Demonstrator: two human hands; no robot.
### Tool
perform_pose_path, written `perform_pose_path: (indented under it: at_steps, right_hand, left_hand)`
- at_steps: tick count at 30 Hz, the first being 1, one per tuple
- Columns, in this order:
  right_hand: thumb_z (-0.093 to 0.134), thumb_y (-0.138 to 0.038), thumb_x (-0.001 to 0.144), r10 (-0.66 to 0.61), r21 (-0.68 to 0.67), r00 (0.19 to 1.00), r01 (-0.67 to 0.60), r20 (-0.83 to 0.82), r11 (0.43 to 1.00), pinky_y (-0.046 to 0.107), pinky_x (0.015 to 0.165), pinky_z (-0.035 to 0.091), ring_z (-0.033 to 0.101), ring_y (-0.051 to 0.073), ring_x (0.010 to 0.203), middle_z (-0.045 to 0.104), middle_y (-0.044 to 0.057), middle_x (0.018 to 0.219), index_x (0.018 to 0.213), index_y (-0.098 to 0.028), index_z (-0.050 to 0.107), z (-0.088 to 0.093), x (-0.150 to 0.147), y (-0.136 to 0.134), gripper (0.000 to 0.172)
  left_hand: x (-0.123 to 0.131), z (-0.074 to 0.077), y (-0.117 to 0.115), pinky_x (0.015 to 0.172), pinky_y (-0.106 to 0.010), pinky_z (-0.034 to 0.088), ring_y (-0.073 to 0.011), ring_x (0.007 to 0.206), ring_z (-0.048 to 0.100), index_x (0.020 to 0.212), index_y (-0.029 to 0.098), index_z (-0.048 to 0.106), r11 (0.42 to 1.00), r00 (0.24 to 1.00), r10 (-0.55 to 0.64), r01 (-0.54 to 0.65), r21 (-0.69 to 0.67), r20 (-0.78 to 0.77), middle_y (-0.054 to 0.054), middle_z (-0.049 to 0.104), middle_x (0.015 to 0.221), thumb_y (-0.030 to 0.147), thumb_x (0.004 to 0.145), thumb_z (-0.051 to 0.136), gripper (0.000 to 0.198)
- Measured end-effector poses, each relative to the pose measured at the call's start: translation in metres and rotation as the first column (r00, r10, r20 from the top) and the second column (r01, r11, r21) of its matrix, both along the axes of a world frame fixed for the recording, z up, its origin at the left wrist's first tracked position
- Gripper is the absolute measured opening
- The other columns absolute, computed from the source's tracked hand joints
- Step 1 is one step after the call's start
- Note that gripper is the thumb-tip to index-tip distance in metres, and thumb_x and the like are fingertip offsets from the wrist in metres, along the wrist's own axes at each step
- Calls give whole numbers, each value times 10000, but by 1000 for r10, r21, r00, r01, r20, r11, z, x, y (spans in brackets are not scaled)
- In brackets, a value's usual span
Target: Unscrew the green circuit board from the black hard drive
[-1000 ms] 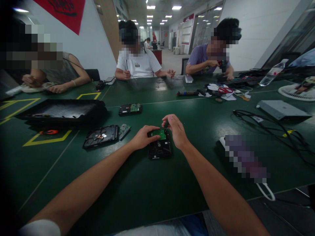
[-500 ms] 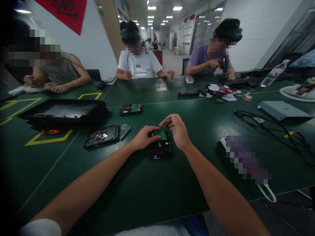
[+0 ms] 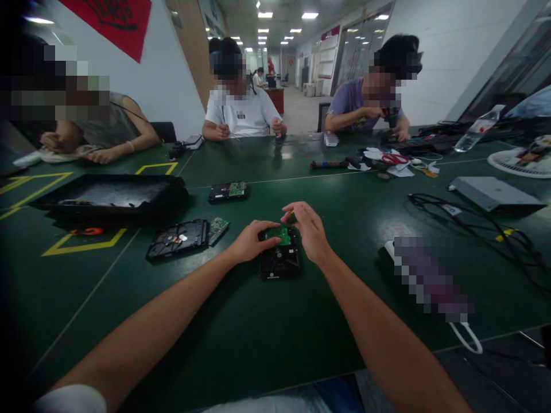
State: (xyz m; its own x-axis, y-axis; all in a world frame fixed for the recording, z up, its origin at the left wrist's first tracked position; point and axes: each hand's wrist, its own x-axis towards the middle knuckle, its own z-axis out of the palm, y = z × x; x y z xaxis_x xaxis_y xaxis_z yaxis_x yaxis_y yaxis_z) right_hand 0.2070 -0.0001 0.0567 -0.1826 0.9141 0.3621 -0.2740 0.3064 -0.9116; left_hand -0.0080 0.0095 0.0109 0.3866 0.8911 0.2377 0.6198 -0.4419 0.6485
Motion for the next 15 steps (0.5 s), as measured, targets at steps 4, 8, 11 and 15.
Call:
perform_pose_path:
  at_steps: [4,8,11,15]
  right_hand:
    - [577,-522,1030,-47,32,998,46,38,998,364,839,532,646,209,937,645,30,951,1004,-269,725,0,1,0,294]
    - [555,-558,1030,-41,43,999,40,24,998,384,884,533,656,218,964,665,35,960,910,-263,690,0,0,0,346]
    - [516,-607,1028,-26,19,1000,26,-13,999,409,905,537,665,222,927,676,28,914,924,-274,669,0,-2,1,381]
    - [442,-636,1030,-29,-10,997,28,-67,1000,428,932,534,654,226,876,653,25,848,968,-278,682,-1,-3,3,435]
  left_hand:
    - [0,0,-1,1060,-483,485,-308,1211,619,1394,274,670,1000,1000,-3,2,-3,-4,-63,740,1315,457,928,736,504]
    - [0,3,-2,1079,-488,477,-313,1234,616,1397,282,667,1000,1000,-4,4,-10,-6,-62,737,1325,456,927,736,506]
    - [1,5,-3,1069,-489,486,-313,1220,623,1390,273,673,1000,1000,0,0,-4,-7,-68,739,1313,454,935,726,493]
    - [0,4,-2,1063,-487,491,-313,1222,623,1389,281,673,1000,1000,0,0,-7,-9,-65,736,1321,456,930,735,495]
